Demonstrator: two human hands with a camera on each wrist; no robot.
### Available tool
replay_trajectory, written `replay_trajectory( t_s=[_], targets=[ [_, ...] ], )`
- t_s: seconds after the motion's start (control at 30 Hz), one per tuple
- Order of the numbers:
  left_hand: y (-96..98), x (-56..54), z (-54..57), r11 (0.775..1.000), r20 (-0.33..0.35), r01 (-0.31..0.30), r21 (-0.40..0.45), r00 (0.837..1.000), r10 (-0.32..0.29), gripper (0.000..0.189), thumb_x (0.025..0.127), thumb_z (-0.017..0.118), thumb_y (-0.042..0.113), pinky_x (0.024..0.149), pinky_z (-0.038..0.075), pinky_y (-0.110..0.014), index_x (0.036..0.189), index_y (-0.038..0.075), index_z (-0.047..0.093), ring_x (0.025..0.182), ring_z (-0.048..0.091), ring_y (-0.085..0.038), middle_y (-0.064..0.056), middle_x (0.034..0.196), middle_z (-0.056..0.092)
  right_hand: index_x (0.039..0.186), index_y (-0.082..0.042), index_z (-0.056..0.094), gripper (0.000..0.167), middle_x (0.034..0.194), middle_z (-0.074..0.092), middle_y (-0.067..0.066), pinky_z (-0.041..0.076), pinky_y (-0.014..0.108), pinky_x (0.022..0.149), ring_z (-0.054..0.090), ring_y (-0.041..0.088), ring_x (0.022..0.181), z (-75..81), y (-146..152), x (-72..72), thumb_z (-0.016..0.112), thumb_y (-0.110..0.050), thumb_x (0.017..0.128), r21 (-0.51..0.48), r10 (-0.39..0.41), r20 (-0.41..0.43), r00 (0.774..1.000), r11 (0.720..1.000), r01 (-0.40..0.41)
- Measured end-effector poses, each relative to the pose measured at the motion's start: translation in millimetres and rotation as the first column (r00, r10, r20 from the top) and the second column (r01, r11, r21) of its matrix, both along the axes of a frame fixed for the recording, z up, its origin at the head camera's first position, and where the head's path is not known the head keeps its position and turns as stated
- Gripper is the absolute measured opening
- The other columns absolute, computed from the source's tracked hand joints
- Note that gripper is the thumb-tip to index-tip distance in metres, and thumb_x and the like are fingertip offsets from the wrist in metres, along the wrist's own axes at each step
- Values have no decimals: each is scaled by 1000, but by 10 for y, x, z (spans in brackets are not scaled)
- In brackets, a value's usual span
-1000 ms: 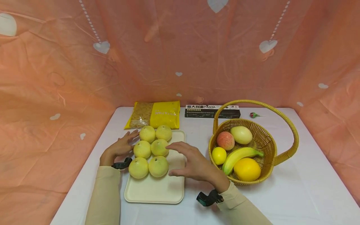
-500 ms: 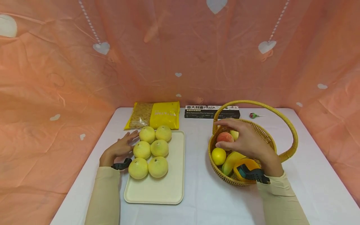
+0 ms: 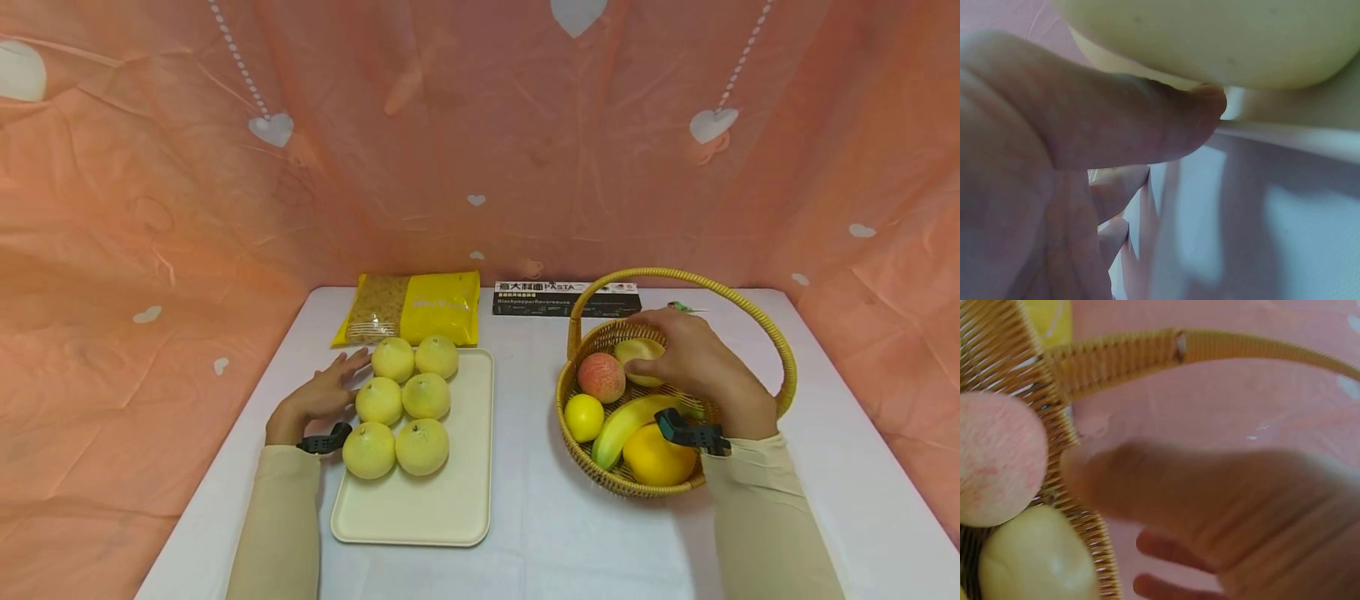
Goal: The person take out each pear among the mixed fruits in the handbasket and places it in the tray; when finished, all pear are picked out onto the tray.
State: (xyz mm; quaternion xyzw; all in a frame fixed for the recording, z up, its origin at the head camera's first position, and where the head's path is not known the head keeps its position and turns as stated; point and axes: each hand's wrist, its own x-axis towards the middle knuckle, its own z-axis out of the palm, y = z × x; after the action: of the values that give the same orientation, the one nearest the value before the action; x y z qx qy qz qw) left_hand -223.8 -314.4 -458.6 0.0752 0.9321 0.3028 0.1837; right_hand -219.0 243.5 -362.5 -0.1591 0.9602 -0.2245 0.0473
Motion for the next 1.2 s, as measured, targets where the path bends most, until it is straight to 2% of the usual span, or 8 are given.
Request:
replay_trajectory(
  t_s=[0.1,0.2,0.3,0.43,0.53,0.7,0.97,1.2],
  targets=[
    [2,-1,5,1000,4,0,-8,1000,0,77,101,60,19,124,-10,-85,173,14,34,168,-6,-53,-22,183,13,155,-2,58,78,151,59,37,43,76,114,53,60,141,-93,28,-70,92,-28,89,21,8,26,1000,1000,-9],
    [5,-5,6,1000,6,-1,-8,1000,1,77,100,61,18,124,-10,-85,173,14,35,169,-6,-53,-22,183,13,157,0,55,83,140,67,36,55,63,98,65,49,116,-190,40,-118,91,-25,87,30,13,48,999,999,-15],
    [3,-10,1,1000,5,-4,-3,1000,4,77,100,61,17,124,-10,-85,173,14,36,169,-6,-52,-22,183,13,156,4,54,85,132,71,34,55,51,87,66,39,101,-278,44,-146,92,-21,83,31,21,54,998,999,-23],
    [4,-22,-4,1000,3,-8,2,1000,8,77,100,60,16,125,-10,-84,173,14,35,169,-5,-51,-21,183,13,152,8,54,85,132,69,35,56,54,87,66,40,99,-363,49,-160,92,-18,81,25,24,37,999,999,-24],
    [2,-22,-1,1000,3,-8,2,1000,8,77,100,59,16,125,-10,-84,173,14,35,169,-6,-51,-21,184,13,148,10,55,81,122,71,32,55,55,87,66,39,96,-399,54,-166,92,-20,82,47,31,17,999,998,-31],
    [-1,-12,-1,1000,4,-5,1,1000,5,76,101,60,18,124,-10,-84,173,14,34,169,-6,-51,-21,183,13,139,10,56,74,104,71,23,53,49,78,63,35,87,-392,61,-149,91,-25,84,91,16,19,1000,996,-18],
    [11,-20,-2,1000,12,-7,5,1000,6,77,100,61,17,124,-11,-84,173,14,35,169,-7,-51,-22,183,13,150,9,51,80,131,65,39,56,61,82,63,48,101,-251,49,43,87,-27,88,32,-85,-42,996,996,86],
    [14,-4,10,1000,8,-11,-8,1000,12,77,100,62,19,125,-10,-84,173,14,35,169,-6,-52,-21,183,13,153,-4,56,81,137,67,31,60,55,81,67,45,105,-97,-103,343,92,-37,88,-99,-91,-126,988,992,79]
  ],
)
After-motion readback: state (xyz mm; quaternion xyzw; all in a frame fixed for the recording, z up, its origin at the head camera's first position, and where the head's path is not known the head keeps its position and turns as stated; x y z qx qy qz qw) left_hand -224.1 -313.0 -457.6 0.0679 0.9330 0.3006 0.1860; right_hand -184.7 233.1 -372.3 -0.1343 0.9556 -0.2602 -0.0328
